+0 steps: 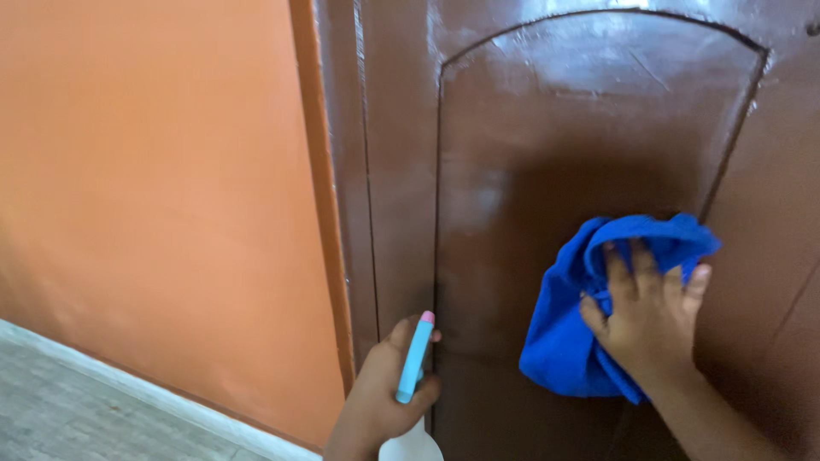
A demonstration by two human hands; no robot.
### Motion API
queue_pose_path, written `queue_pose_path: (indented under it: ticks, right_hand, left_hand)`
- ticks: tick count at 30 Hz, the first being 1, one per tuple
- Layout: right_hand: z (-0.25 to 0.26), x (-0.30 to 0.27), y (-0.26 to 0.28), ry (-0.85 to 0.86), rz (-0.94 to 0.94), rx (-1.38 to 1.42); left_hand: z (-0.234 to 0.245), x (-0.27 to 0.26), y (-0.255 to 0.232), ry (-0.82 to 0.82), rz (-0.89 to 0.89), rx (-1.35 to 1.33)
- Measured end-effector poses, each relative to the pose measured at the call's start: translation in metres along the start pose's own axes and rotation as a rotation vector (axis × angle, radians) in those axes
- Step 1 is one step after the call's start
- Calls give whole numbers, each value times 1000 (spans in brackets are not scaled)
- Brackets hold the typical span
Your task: The person cleans a brown wooden door using a spray bottle and a blue cloth. They spray the door surface and wipe it with the cloth, moving from the upper panels down to the bottom edge and back up, covering the entire door surface.
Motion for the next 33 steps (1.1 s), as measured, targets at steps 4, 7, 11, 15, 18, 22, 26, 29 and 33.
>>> queue_pose_path:
  ticks: [4,7,11,15,18,22,26,29,33]
  right_hand:
    - [-32,-66,-15,68,16,-78]
    - [-57,-120,-20,107,27,-170]
    - [-81,-194,-14,159,57,-196]
    - [-92,-262,-7,393,17,-205]
    - [-108,-309,-10,471,74,-119]
    - [-134,-372,-25,798,103,-116]
    - [-137,-408,-31,1314,152,-56]
    - [-115,-386,-15,1327,305,-41]
    - [-57,-308,-29,1625,213,-155]
  left_hand:
    - [-5,1,2,31,51,46]
    - [-4,0,1,36,28,9]
    - [-3,0,0,2,-70,-21]
    - [-2,1,-2,8,-41,9]
    - [0,-2,-4,8,-56,5]
    - [1,-3,-8,9,-34,39]
    - [1,-2,-7,14,-80,45]
    - [-2,-1,-5,40,-59,56]
    - [-19,6,-5,70,-67,60]
Point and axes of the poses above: each hand's wrist, its own x-axis towards the middle knuckle, its own z-axis out of the back of the hand, y = z × x, the point moved 1 cm from there along x, towards the middle knuckle, and after that the axes turned 13 degrees about x, right-handed, at the moved point
